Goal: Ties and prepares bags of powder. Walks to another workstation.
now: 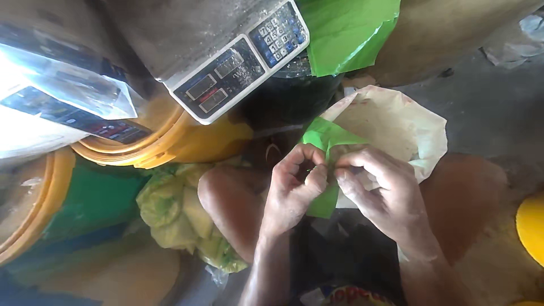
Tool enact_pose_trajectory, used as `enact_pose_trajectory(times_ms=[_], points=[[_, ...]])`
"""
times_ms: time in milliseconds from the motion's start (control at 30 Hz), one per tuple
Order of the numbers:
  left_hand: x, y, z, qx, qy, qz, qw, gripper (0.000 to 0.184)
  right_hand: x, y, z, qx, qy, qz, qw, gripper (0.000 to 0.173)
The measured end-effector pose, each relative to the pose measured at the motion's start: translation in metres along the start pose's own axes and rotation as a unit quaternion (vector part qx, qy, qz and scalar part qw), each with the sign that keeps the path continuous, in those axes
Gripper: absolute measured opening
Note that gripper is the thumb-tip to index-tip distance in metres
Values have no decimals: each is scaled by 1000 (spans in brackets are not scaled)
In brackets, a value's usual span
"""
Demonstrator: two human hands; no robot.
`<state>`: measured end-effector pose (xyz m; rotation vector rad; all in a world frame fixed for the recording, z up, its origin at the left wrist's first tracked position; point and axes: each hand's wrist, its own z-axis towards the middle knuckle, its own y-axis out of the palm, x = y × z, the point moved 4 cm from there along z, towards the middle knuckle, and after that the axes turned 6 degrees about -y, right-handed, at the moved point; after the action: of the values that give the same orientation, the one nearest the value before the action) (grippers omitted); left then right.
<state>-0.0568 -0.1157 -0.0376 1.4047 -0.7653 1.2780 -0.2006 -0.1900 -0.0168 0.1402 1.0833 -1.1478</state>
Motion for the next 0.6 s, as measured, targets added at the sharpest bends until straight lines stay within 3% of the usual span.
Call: enact_pose_trajectory(times_ms=[300, 600], points=[[5, 2, -2, 5, 30, -41, 999, 5, -5, 5, 6, 20, 20, 63, 998, 8], [7, 0, -8, 26, 17, -18, 999, 5, -3, 10, 5, 12, 53, 88, 995, 12]])
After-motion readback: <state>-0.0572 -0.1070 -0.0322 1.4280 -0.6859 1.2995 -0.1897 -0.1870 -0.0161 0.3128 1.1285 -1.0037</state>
